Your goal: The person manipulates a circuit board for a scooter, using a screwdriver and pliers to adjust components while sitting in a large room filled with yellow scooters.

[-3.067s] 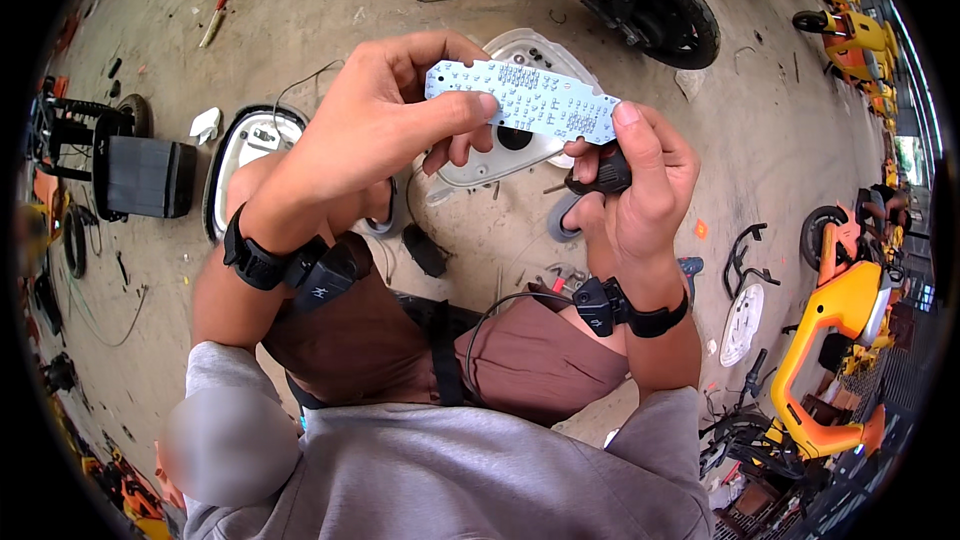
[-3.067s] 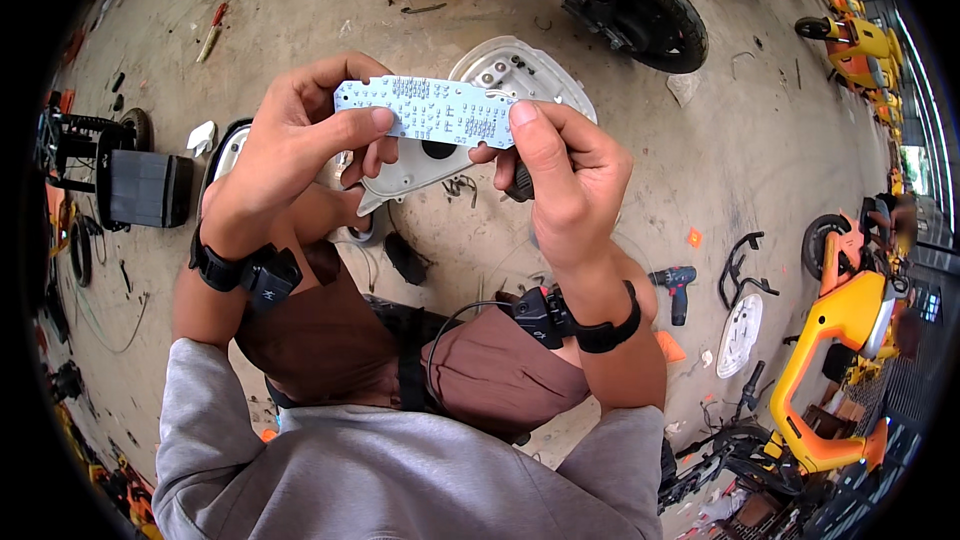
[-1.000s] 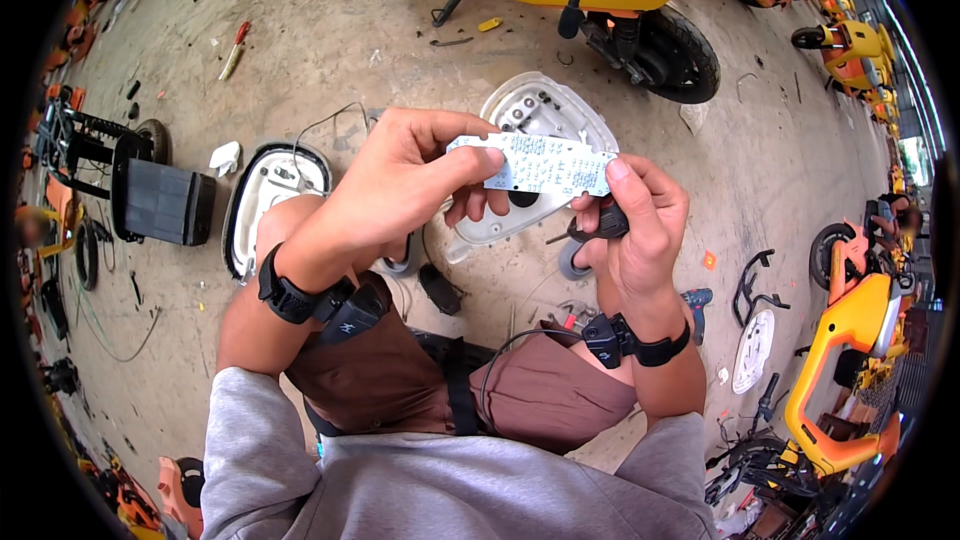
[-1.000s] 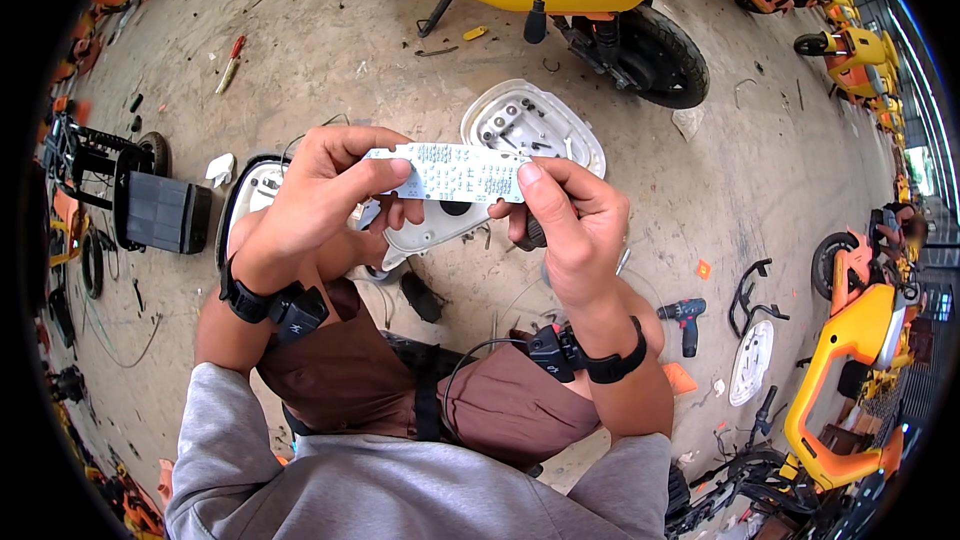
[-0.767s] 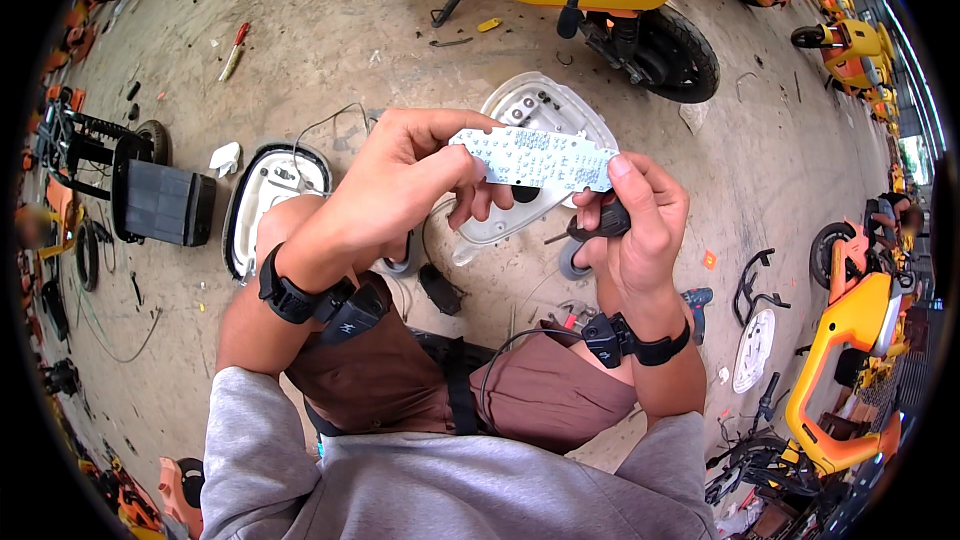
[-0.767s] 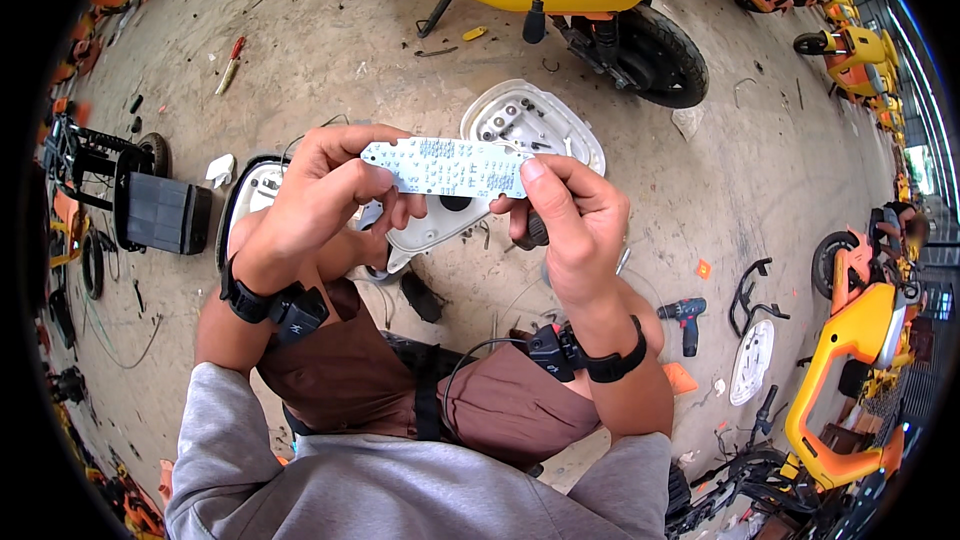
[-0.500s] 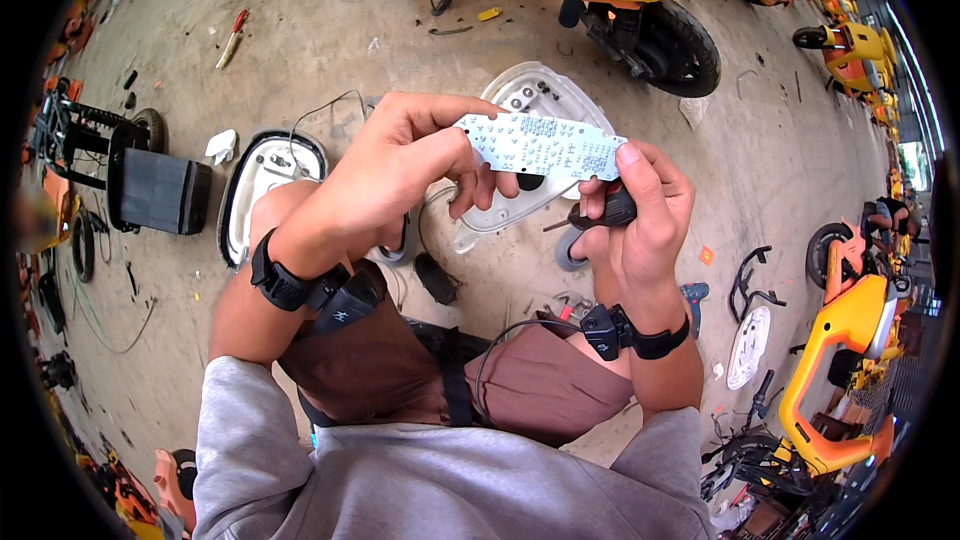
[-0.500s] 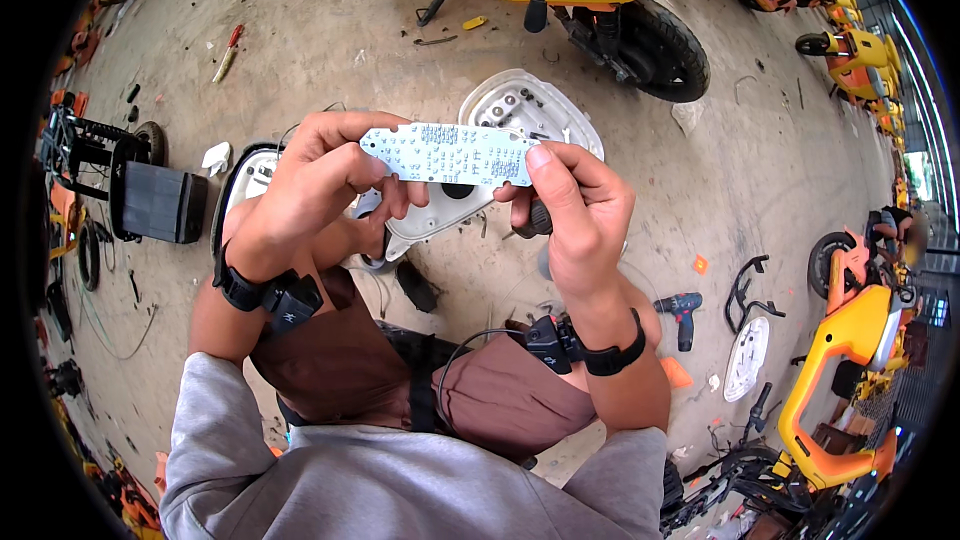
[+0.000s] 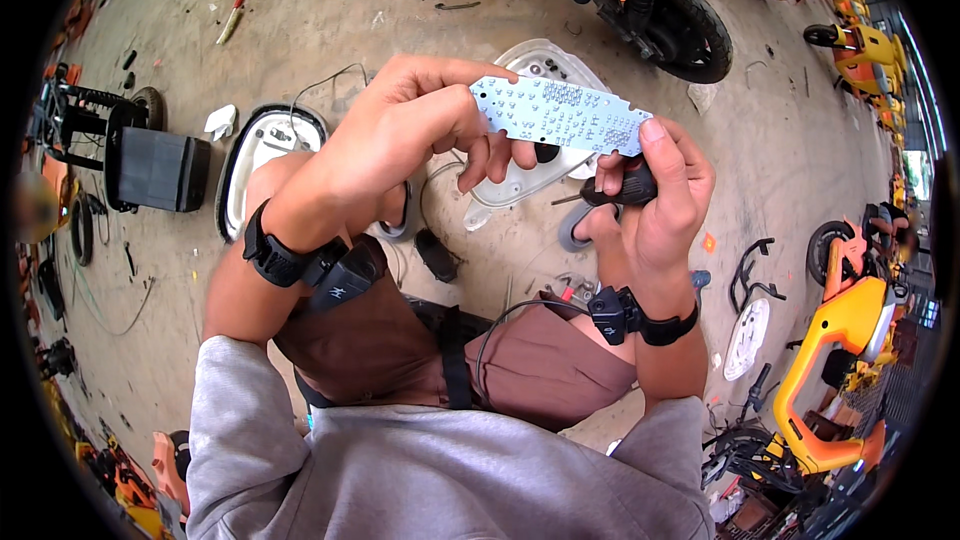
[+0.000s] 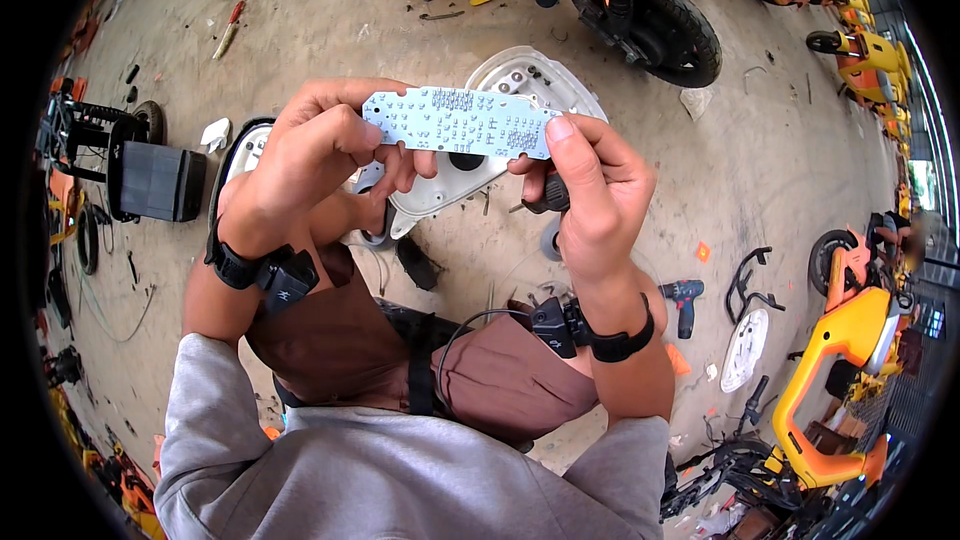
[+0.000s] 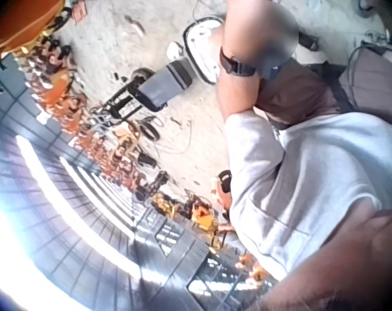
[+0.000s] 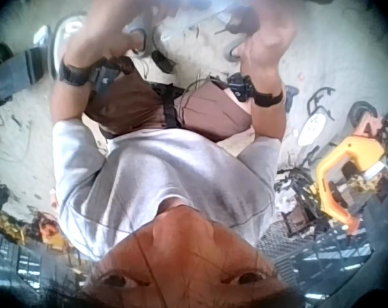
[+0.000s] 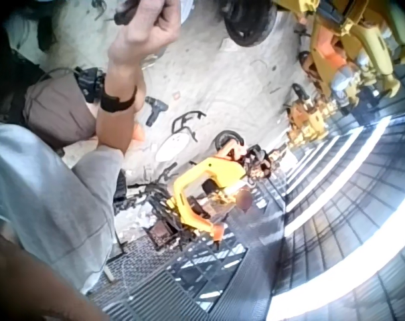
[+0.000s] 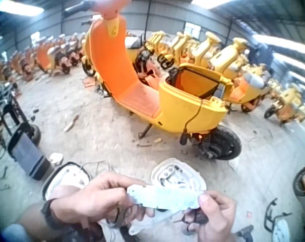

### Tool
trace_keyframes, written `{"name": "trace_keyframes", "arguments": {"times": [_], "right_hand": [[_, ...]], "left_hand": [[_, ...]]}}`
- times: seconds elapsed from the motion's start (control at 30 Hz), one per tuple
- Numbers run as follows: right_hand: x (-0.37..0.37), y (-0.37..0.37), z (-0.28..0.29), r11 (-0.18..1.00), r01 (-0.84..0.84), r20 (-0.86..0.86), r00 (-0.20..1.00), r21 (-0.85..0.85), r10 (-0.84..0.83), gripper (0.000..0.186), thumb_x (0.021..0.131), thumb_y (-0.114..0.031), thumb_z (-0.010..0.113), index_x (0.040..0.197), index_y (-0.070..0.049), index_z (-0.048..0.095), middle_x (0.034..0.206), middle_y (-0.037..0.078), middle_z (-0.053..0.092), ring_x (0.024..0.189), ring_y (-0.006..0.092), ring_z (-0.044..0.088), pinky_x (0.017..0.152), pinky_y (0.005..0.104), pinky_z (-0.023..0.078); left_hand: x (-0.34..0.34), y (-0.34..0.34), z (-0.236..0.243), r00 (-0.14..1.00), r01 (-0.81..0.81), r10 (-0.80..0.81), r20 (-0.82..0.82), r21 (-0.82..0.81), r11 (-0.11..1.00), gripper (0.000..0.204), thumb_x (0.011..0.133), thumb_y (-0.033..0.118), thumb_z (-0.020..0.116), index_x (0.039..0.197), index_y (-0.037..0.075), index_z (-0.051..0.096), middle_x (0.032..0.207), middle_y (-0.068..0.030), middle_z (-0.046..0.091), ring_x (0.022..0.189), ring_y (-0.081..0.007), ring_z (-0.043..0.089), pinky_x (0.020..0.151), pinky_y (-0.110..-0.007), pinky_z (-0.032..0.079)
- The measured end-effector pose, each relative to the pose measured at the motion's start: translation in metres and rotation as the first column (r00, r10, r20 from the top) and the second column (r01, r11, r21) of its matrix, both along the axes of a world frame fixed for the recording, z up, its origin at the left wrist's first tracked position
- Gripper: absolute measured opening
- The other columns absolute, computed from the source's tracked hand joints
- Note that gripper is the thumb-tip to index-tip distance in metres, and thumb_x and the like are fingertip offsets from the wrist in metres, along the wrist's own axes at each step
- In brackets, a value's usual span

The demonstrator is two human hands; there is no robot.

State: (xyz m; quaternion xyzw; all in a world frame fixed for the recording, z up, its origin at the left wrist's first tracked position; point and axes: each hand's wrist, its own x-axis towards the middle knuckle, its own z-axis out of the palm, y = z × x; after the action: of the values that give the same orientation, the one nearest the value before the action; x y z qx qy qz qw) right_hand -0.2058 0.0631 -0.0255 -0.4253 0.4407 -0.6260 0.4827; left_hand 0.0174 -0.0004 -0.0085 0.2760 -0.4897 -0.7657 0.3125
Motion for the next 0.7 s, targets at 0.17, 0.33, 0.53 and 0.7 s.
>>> {"name": "trace_keyframes", "arguments": {"times": [0.17, 0.33, 0.53, 0.7], "right_hand": [[-0.0007, 0.0008, -0.0008, 1.0, -0.005, -0.017, 1.0, -0.009, 0.005, 0.023, 0.093, -0.017, 0.057, 0.094, 0.004, 0.065, 0.072, 0.012, 0.066, 0.056, 0.0117, 0.056, 0.051, 0.0237, 0.045], [0.0001, -0.0001, -0.0009, 1.0, -0.009, -0.014, 1.0, -0.015, 0.008, 0.023, 0.093, -0.017, 0.057, 0.095, 0.004, 0.065, 0.072, 0.012, 0.066, 0.055, 0.0115, 0.056, 0.051, 0.0235, 0.045], [-0.001, 0.0001, -0.0002, 1.0, -0.014, -0.005, 1.0, -0.014, 0.014, 0.022, 0.093, -0.016, 0.057, 0.096, 0.004, 0.066, 0.073, 0.012, 0.067, 0.056, 0.0115, 0.056, 0.051, 0.0236, 0.045], [-0.002, 0.0002, -0.0008, 0.999, -0.035, -0.002, 0.999, -0.006, 0.035, 0.022, 0.093, -0.016, 0.058, 0.097, 0.003, 0.066, 0.073, 0.012, 0.067, 0.056, 0.0111, 0.056, 0.052, 0.023, 0.045]], "left_hand": [[-0.0003, 0.0001, -0.0009, 1.0, 0.002, -0.001, 0.017, -0.057, 0.998, 0.032, 0.079, 0.004, 0.043, 0.101, -0.013, 0.059, 0.086, -0.0226, 0.066, 0.067, -0.0216, 0.061, 0.059, -0.029, 0.051], [0.0018, -0.0009, -0.0015, 0.999, 0.013, -0.015, -0.052, -0.021, 1.0, 0.037, 0.081, 0.001, 0.042, 0.111, -0.014, 0.057, 0.085, -0.02, 0.066, 0.067, -0.0187, 0.061, 0.056, -0.027, 0.049], [0.0001, -0.0005, 0.0012, 0.999, 0.0, -0.001, -0.049, -0.02, 1.0, 0.034, 0.081, 0.004, 0.043, 0.105, -0.014, 0.058, 0.085, -0.0239, 0.065, 0.066, -0.023, 0.061, 0.057, -0.029, 0.05], [-0.0033, -0.0011, 0.0024, 0.997, -0.022, 0.023, -0.075, 0.008, 1.0, 0.034, 0.089, 0.009, 0.043, 0.115, -0.009, 0.056, 0.082, -0.022, 0.065, 0.063, -0.0212, 0.061, 0.054, -0.028, 0.049]]}}
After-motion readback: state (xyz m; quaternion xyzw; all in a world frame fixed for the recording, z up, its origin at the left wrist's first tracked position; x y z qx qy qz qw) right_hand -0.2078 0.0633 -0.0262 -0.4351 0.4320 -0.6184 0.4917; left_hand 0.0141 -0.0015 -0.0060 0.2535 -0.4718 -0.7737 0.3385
